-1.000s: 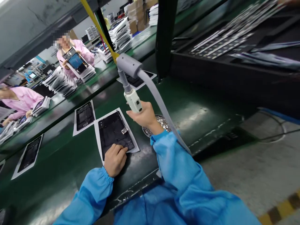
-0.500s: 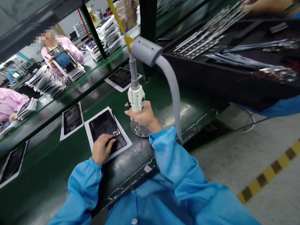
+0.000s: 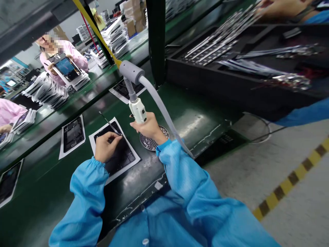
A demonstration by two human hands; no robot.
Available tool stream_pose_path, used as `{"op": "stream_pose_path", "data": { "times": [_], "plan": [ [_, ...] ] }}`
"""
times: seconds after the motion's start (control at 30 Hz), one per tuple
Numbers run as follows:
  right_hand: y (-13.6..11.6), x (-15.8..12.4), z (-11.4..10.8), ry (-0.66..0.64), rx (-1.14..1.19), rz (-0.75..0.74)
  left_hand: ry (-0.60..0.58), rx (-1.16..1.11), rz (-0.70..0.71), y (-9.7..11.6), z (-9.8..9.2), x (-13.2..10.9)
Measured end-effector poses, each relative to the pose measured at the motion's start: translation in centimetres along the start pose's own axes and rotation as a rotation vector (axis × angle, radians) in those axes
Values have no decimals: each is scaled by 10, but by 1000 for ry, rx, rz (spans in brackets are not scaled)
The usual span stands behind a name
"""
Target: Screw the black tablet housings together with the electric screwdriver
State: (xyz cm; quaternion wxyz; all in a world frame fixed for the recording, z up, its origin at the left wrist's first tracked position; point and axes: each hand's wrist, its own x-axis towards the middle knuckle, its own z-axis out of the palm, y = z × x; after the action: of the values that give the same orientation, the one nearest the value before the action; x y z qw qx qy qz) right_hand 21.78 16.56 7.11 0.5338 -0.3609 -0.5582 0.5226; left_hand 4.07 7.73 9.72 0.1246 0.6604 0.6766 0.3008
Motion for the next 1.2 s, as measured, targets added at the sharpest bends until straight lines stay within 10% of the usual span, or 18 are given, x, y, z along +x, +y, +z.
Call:
{"op": "stream_pose_path", "data": {
  "times": [0.17, 0.6, 0.9, 1.2],
  "plan": [
    [0, 1, 0, -7, -18, 12, 149, -46, -47, 5, -16, -2],
    [0, 1, 1, -18, -35, -4, -43, -84, -288, -50, -14, -53],
    [-2, -5, -3, 43, -60, -87, -161, -290, -425, -35, -6, -80],
    [1, -6, -2, 59, -80, -139, -262, 4, -255, -23, -1, -91]
  ]
}}
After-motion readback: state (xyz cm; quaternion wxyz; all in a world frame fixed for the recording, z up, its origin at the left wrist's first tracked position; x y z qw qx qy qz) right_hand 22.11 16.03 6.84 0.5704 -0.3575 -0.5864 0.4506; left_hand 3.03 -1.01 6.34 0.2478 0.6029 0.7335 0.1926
